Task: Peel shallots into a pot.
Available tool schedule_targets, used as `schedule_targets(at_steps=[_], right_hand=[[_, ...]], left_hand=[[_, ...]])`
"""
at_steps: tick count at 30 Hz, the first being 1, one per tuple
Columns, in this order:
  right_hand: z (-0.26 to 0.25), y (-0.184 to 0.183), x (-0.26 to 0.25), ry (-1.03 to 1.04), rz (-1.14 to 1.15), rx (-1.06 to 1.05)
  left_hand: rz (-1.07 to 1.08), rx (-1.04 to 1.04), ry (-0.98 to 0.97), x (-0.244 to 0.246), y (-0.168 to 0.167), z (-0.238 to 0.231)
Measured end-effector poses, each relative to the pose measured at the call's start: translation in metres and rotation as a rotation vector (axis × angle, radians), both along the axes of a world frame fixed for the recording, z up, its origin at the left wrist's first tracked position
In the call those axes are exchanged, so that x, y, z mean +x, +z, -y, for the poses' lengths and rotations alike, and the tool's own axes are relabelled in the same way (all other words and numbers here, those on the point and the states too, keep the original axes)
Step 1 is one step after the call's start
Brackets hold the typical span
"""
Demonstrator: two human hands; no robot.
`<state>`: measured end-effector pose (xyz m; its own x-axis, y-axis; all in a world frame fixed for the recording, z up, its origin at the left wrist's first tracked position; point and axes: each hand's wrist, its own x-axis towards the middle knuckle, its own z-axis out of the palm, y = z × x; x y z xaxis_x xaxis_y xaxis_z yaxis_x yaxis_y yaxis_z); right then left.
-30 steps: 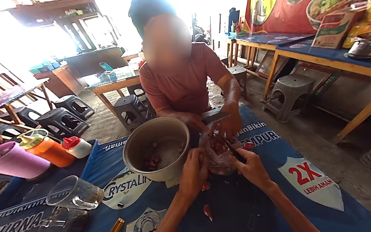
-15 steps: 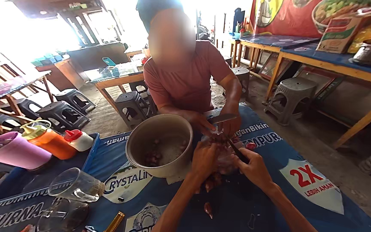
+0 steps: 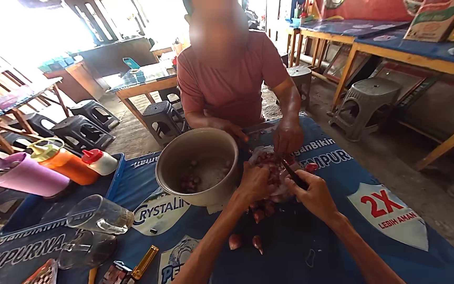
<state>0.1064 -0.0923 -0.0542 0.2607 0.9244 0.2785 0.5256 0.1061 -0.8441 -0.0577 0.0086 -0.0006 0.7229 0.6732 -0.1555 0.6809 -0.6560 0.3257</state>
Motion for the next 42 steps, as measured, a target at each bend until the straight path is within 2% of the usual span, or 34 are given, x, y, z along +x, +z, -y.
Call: schedule_targets(at_steps=[3,5,7,9,13,16,21,25,28,32,35,38,42], right_hand=[[0.000,0.000,0.000,-0.011,-0.015,0.040],[0.002,0.001,-0.002,-0.022,-0.024,0.077],[0.003,0.001,-0.004,-0.034,-0.025,0.107],[0.003,0.002,-0.004,-0.041,-0.009,0.124],[0.003,0.002,-0.006,-0.037,0.005,0.113],[0.003,0.000,-0.007,-0.033,0.019,0.096],[0.003,0.001,-0.006,-0.036,0.018,0.096],[0.003,0.001,-0.006,-0.035,0.019,0.093],[0.004,0.001,-0.006,-0.032,0.011,0.087],[0.004,0.003,-0.004,-0.042,-0.004,0.097],[0.005,0.005,-0.003,-0.061,-0.015,0.105],[0.005,0.009,0.000,-0.071,-0.017,0.136],[0.022,0.031,0.024,-0.143,-0.056,0.221]], left_hand=[[0.448,0.061,0.116,-0.013,-0.013,0.004],[0.616,0.123,0.163,-0.024,-0.014,0.016],[0.676,0.225,0.159,-0.042,-0.016,0.034],[0.631,0.294,0.163,-0.067,-0.018,0.053],[0.439,0.298,0.201,-0.113,-0.032,0.082],[0.360,0.373,0.188,-0.122,-0.049,0.083],[0.273,0.530,0.085,-0.097,-0.055,0.070],[0.071,0.470,0.059,-0.080,-0.053,0.056],[0.180,0.530,0.032,-0.081,-0.060,0.046],[0.353,0.619,0.104,-0.074,-0.054,0.053],[0.378,0.491,0.085,-0.058,-0.038,0.069],[0.188,0.323,0.048,-0.041,-0.038,0.075],[0.128,0.348,0.036,-0.031,-0.052,0.073]])
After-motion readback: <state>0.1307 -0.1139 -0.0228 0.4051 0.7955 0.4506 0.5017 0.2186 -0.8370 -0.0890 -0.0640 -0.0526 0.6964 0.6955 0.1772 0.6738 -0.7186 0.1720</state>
